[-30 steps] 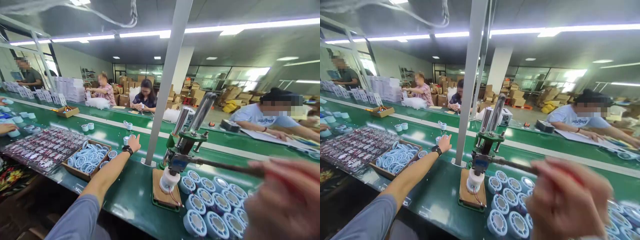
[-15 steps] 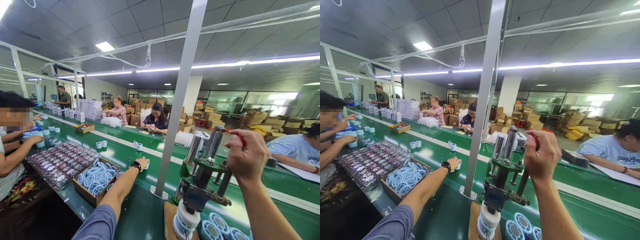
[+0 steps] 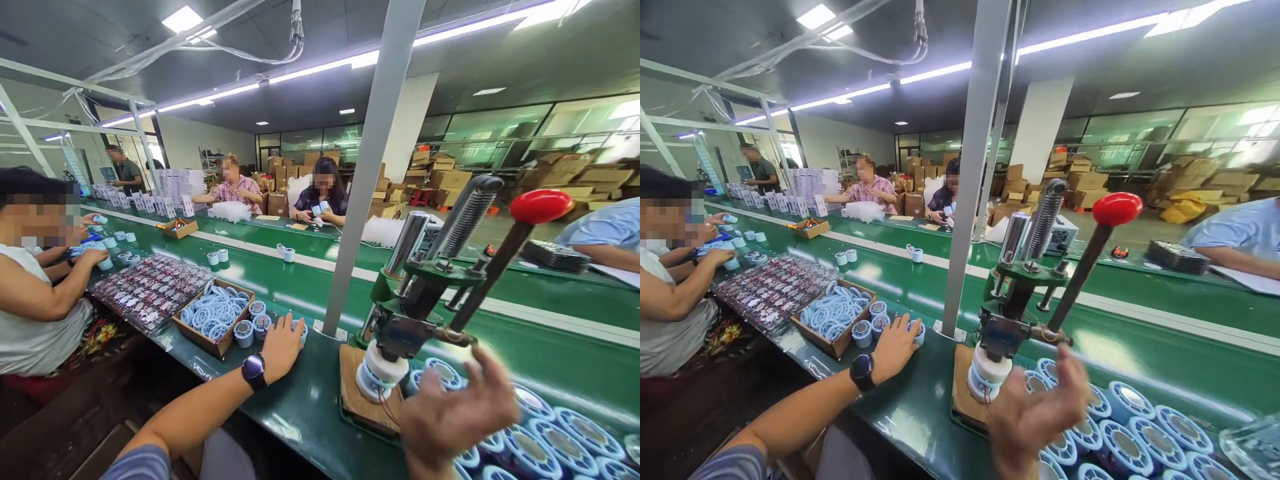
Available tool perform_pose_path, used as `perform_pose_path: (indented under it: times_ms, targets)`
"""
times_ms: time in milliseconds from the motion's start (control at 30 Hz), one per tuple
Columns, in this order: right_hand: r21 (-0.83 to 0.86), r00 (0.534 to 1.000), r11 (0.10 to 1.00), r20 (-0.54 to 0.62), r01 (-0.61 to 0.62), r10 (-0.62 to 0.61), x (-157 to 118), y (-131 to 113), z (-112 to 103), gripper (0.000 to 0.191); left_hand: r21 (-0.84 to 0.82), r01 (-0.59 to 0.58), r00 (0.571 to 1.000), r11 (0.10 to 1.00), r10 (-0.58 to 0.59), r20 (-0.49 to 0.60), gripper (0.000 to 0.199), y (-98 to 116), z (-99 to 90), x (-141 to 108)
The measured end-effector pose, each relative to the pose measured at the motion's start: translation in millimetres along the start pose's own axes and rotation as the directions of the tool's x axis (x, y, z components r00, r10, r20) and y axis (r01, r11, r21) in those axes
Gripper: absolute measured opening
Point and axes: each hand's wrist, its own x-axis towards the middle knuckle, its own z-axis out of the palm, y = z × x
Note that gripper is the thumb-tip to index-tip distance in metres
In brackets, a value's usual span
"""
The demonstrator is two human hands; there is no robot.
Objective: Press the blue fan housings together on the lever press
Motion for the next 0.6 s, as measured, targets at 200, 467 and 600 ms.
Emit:
perform_pose_path:
  times_ms: [200, 467, 600]
  targets:
    - [-0.177, 0.849, 0.894, 0.282, -0.412, 0.447, -113.2, 44.2, 11.2, 0.095, 0.1, 0.192, 0.98, 0.976, -0.186, -0.065, 0.04, -94.8, -47.1, 17.9]
    - [-0.113, 0.839, 0.863, 0.203, -0.492, 0.505, -111.7, 47.9, 21.9, 0.079, 0.169, 0.22, 0.966, 0.961, -0.239, 0.097, 0.026, -169.1, -66.8, 56.3]
    - [-0.186, 0.864, 0.885, 0.207, -0.427, 0.46, -106.3, 53.2, 24.9, 0.069, 0.14, 0.252, 0.962, 0.957, -0.264, 0.069, 0.047, -187.8, -57.4, 79.2]
